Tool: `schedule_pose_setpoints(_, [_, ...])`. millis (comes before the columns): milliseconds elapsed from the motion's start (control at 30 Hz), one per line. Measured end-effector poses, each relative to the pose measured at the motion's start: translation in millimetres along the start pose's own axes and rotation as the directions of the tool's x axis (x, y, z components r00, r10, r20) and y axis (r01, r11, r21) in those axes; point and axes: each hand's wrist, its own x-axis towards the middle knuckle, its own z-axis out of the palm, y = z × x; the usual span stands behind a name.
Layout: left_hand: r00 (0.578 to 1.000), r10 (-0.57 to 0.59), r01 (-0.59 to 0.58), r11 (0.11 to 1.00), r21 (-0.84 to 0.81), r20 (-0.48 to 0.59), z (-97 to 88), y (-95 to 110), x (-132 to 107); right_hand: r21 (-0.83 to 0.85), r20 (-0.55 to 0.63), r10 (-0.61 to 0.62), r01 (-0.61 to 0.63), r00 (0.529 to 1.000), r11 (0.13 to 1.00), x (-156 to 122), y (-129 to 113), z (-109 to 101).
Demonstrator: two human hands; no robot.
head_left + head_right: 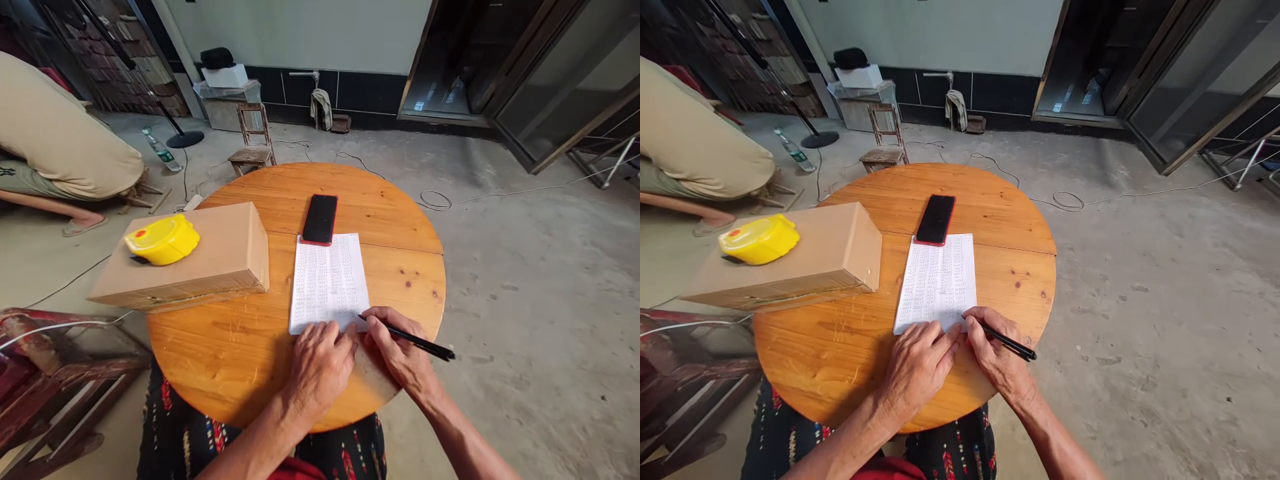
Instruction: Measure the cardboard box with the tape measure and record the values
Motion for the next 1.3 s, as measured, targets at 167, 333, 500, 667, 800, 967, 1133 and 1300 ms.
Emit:
schedule_pose_setpoints(167, [1.000,-0.012,0.011,1.000,-0.023,-0.026,1.8,-1,0,-0.109,0.012,-0.082,0.083,0.997,0.991,6,-2,4])
schedule_pose_setpoints(333, [0.999,-0.052,0.051,0.997,-0.062,-0.014,3.2,-3,0,-0.148,0.048,-0.117,0.122,0.992,0.981,10,-3,8])
schedule_pose_setpoints(500, [0.997,-0.071,0.070,0.992,-0.106,0.001,6.5,-4,-1,-0.163,0.056,-0.124,0.132,0.991,0.978,10,-3,9])
schedule_pose_setpoints(667, [0.997,-0.076,0.077,0.990,-0.122,0.010,7.7,-5,-1,-0.174,0.070,-0.125,0.136,0.990,0.975,11,-4,10])
schedule_pose_setpoints(800, [0.997,-0.075,0.074,0.990,-0.122,-0.002,6.1,-5,0,-0.182,0.080,-0.137,0.150,0.987,0.972,11,-3,12])
schedule_pose_setpoints(967, [0.997,-0.066,0.060,0.991,-0.121,-0.042,4.0,-6,3,-0.185,0.084,-0.160,0.173,0.984,0.967,11,-3,13])
schedule_pose_setpoints(1133, [0.996,-0.066,0.058,0.990,-0.129,-0.059,3.5,-6,4,-0.163,0.083,-0.157,0.169,0.984,0.972,11,-3,11])
schedule_pose_setpoints(1300, [0.997,-0.067,0.063,0.988,-0.138,-0.026,5.9,-7,1,-0.105,0.033,-0.071,0.074,0.997,0.992,7,2,7])
